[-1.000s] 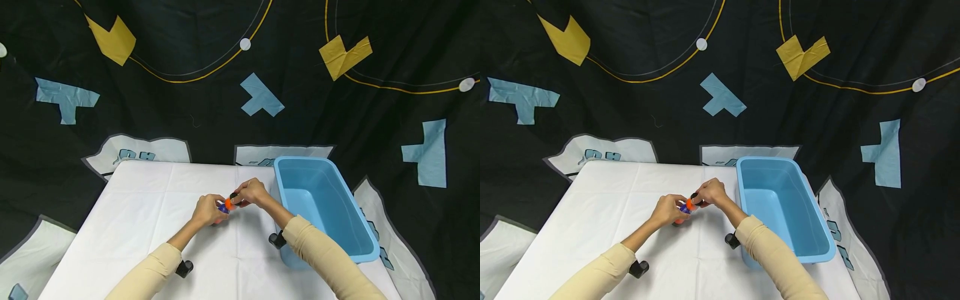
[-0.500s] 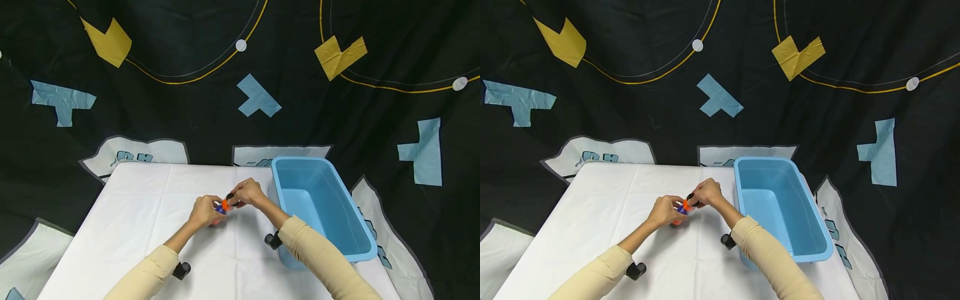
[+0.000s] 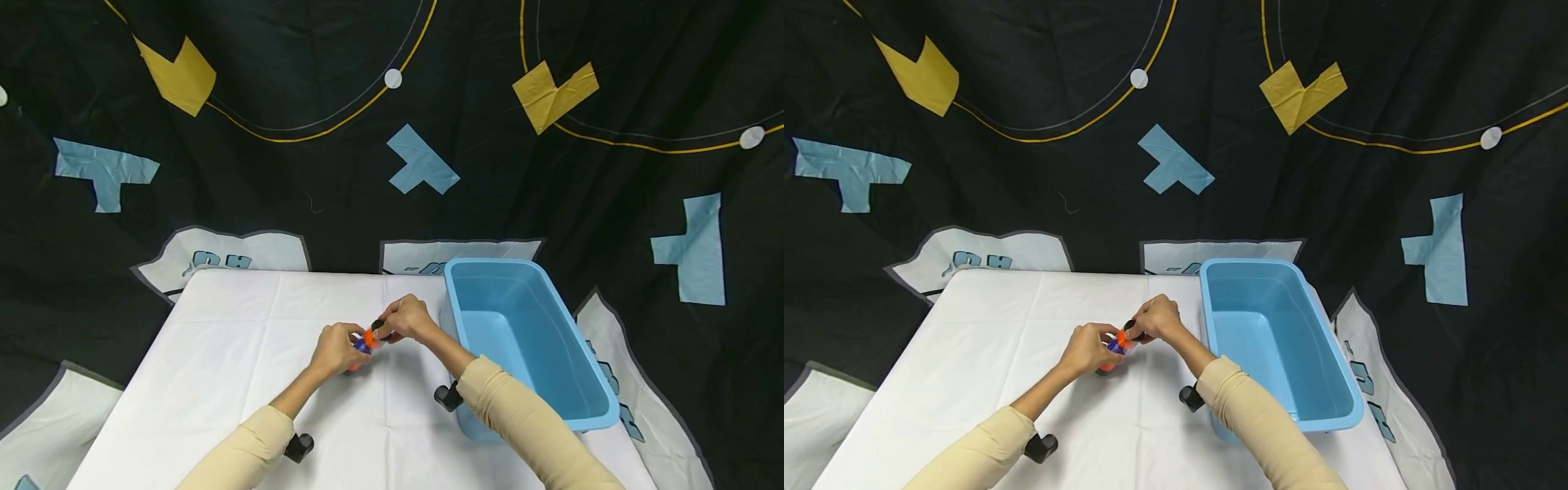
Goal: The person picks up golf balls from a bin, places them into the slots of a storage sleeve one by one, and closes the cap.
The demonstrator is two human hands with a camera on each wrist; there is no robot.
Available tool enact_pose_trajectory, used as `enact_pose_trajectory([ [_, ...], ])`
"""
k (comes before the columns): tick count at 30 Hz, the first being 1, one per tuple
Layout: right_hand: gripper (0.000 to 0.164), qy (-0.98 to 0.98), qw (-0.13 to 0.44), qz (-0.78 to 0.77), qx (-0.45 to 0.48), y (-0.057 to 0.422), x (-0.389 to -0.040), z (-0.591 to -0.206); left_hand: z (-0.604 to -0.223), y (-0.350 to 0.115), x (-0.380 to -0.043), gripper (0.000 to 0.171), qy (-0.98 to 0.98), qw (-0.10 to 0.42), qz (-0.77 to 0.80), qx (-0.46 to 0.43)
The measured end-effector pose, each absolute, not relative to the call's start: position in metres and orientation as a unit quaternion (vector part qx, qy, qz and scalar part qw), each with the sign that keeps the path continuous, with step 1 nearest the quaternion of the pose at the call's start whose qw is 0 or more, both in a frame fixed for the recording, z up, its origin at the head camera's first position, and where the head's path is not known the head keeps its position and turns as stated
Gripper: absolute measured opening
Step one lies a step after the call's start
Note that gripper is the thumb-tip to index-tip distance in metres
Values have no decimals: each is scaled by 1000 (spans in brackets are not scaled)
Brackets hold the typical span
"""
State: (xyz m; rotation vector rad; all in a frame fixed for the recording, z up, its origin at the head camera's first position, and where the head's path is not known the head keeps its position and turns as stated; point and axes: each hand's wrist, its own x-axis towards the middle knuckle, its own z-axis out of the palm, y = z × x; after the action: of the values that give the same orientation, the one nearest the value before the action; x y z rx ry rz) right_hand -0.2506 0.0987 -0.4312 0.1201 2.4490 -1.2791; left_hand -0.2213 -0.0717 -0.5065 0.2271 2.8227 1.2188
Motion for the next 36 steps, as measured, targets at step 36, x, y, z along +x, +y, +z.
enact_pose_trajectory([
  [36,28,897,167,-409,-28,102,-249,-438,-509,-72,-218,43,913,21,402,71],
])
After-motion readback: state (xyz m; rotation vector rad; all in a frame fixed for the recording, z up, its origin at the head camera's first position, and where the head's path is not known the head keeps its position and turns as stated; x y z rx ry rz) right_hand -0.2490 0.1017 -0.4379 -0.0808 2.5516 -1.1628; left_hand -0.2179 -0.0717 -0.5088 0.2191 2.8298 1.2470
